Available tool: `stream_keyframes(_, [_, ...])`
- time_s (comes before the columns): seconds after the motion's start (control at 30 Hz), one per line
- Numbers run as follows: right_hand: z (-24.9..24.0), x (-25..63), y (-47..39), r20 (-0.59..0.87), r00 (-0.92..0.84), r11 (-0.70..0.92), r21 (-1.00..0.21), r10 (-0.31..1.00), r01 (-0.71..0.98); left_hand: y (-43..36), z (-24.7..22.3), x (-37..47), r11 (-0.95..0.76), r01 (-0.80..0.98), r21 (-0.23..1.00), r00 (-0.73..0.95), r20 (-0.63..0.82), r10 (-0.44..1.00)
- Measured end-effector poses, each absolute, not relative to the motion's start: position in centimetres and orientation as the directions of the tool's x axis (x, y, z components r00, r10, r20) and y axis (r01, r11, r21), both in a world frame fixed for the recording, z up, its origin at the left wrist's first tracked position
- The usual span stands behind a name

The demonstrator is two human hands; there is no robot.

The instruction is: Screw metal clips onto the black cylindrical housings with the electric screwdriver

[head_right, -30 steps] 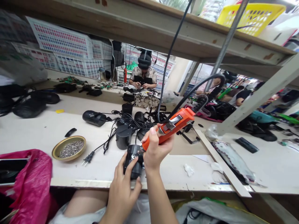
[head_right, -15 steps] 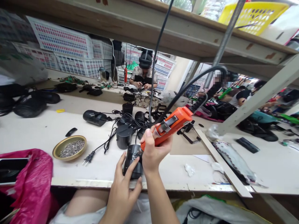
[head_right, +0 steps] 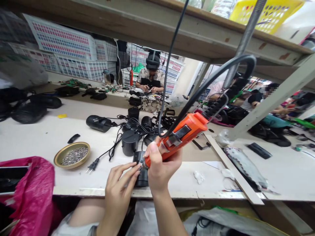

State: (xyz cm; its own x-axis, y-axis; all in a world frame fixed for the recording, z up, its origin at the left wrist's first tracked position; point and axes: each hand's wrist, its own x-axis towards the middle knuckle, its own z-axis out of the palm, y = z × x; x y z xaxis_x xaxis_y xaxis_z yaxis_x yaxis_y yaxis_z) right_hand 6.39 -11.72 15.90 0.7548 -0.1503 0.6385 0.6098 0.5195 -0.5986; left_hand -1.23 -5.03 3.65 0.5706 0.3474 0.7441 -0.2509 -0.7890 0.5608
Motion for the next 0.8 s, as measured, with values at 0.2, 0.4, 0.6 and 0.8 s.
stream_keyframes(0.2, [16.2, 6.2, -11.7, 0.615, 0.774, 0.541, -0.603, -0.153, 0.586, -4.8, 3.3, -1.1, -0.758, -0.276, 0.59, 0.585, 0.729, 0.355])
stream_keyframes(0.4, [16.5, 6.0, -11.5, 0.582, 0.8, 0.567, -0.614, -0.145, 0.549, -5.1, 3.4, -1.1, -0.682, -0.307, 0.664, 0.601, 0.691, 0.402])
stream_keyframes(0.6, [16.8, 5.9, -11.4, 0.582, 0.794, 0.555, -0.606, -0.179, 0.569, -5.5, 3.5, -1.2, -0.63, -0.296, 0.718, 0.606, 0.651, 0.457])
stream_keyframes(0.8, [17.0, 6.1, -11.2, 0.569, 0.799, 0.542, -0.616, -0.195, 0.571, -5.7, 3.6, -1.2, -0.554, -0.291, 0.78, 0.611, 0.597, 0.519])
